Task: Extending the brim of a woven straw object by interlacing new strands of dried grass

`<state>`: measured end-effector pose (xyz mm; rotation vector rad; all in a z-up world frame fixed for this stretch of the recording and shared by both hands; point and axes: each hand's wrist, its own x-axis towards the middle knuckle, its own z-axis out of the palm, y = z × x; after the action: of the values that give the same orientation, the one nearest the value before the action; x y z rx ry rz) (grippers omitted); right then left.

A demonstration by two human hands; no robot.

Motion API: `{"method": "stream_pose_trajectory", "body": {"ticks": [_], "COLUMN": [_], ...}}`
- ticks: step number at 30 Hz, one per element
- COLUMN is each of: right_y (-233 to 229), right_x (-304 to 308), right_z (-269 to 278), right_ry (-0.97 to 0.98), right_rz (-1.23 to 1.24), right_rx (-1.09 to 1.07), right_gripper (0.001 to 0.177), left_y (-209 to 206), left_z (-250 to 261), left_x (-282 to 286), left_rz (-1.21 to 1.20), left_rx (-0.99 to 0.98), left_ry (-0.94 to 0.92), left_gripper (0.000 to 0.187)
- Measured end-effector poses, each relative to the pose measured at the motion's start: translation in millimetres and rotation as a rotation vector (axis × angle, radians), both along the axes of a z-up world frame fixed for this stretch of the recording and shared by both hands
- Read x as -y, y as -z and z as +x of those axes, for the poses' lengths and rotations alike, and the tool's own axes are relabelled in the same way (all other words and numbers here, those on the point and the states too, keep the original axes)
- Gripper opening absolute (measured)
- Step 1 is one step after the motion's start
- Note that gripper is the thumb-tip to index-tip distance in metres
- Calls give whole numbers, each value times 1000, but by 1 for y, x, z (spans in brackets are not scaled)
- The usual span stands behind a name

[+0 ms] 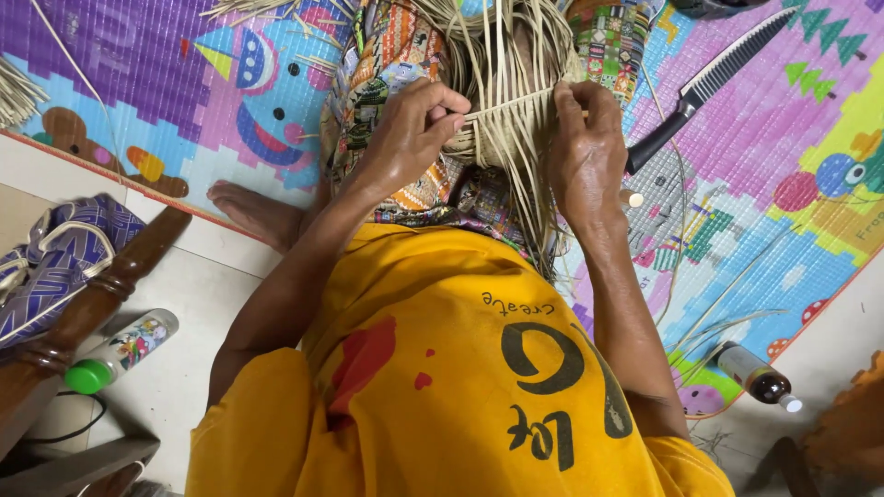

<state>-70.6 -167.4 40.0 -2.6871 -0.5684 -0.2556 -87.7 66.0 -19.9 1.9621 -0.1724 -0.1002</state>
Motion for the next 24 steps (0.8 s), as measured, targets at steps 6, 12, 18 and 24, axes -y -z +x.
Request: {"method": "stream_pose_trajectory", "body": {"ticks": [6,12,18,24], "right_y": [3,21,37,31], "right_x": [0,-56,-58,-59], "right_z": [8,13,16,18], "right_ry": [-63,-236,-179,-156], "right_rz": [122,445,418,472], "right_rx": [-14,33,3,-24], "right_gripper": [23,8,25,20], "left_y": [6,15,-5,-62], "left_z": [2,8,30,106], "left_x": [-2,-10,-44,-162], "left_rz": [-185,-317,-95,868], "left_rx": [-21,-43,-325,229], "left_ry": [4,44,24,116], "left_gripper": [3,9,6,8]}}
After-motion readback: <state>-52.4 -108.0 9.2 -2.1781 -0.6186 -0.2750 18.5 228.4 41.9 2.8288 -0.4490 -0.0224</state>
